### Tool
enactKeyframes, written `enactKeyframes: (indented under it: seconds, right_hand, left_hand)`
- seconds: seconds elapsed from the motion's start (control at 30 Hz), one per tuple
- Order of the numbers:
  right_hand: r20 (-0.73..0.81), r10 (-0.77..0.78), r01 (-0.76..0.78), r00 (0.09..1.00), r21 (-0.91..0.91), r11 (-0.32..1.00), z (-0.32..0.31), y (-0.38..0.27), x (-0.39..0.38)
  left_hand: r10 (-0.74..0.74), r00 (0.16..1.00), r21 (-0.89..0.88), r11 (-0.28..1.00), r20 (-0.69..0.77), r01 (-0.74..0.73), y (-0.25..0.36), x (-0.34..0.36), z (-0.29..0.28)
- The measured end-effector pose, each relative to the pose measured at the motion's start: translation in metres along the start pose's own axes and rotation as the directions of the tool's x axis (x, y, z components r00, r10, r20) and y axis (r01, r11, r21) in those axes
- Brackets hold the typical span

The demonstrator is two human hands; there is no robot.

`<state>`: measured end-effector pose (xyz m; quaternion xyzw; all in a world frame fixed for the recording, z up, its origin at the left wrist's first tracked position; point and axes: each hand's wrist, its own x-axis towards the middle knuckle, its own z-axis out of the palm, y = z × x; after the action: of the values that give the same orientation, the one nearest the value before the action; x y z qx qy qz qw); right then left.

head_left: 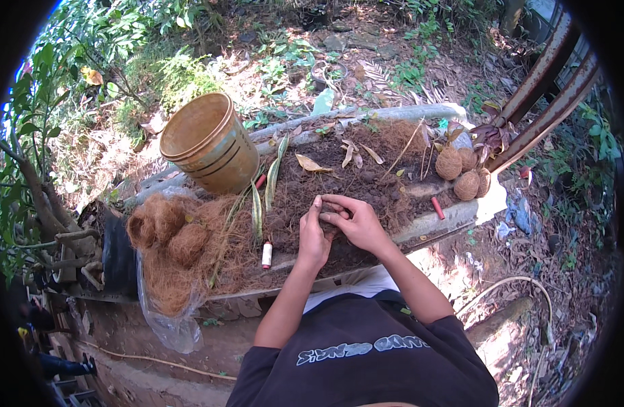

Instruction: The person holds a coconut and applies a red substance to it, then places it on a soil bed. They repeatedly gather soil, form it into balls, and place them on the bed, occasionally using a small stick to adjust the soil.

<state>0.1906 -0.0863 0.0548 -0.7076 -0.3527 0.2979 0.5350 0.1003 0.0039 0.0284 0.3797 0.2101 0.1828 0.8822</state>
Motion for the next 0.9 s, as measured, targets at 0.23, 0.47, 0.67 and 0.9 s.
enactKeyframes:
  seconds: [0.23, 0.47, 0.67, 0.9]
  right_hand:
    - [0.018, -0.011, 0.001, 1.0, 0.459, 0.888, -0.01, 0.005, -0.003]
    - [-0.114, -0.02, 0.057, 0.993, 0.333, 0.941, -0.028, 0.023, -0.01]
    - [-0.467, -0.026, -0.044, 0.884, -0.14, 0.989, -0.083, 0.061, 0.0]
    - [-0.663, -0.108, -0.356, 0.741, -0.525, 0.773, -0.142, 0.07, 0.007]
  left_hand:
    - [-0.064, 0.995, 0.091, 0.993, -0.08, 0.071, 0.018, -0.003, 0.019]
    - [-0.055, 0.993, 0.13, 0.991, 0.101, 0.041, 0.012, -0.003, 0.0]
    - [-0.086, 0.996, 0.015, 0.996, -0.028, 0.086, 0.0, 0.003, -0.003]
    - [-0.141, 0.988, 0.033, 0.989, -0.065, 0.143, -0.007, 0.0, 0.004]
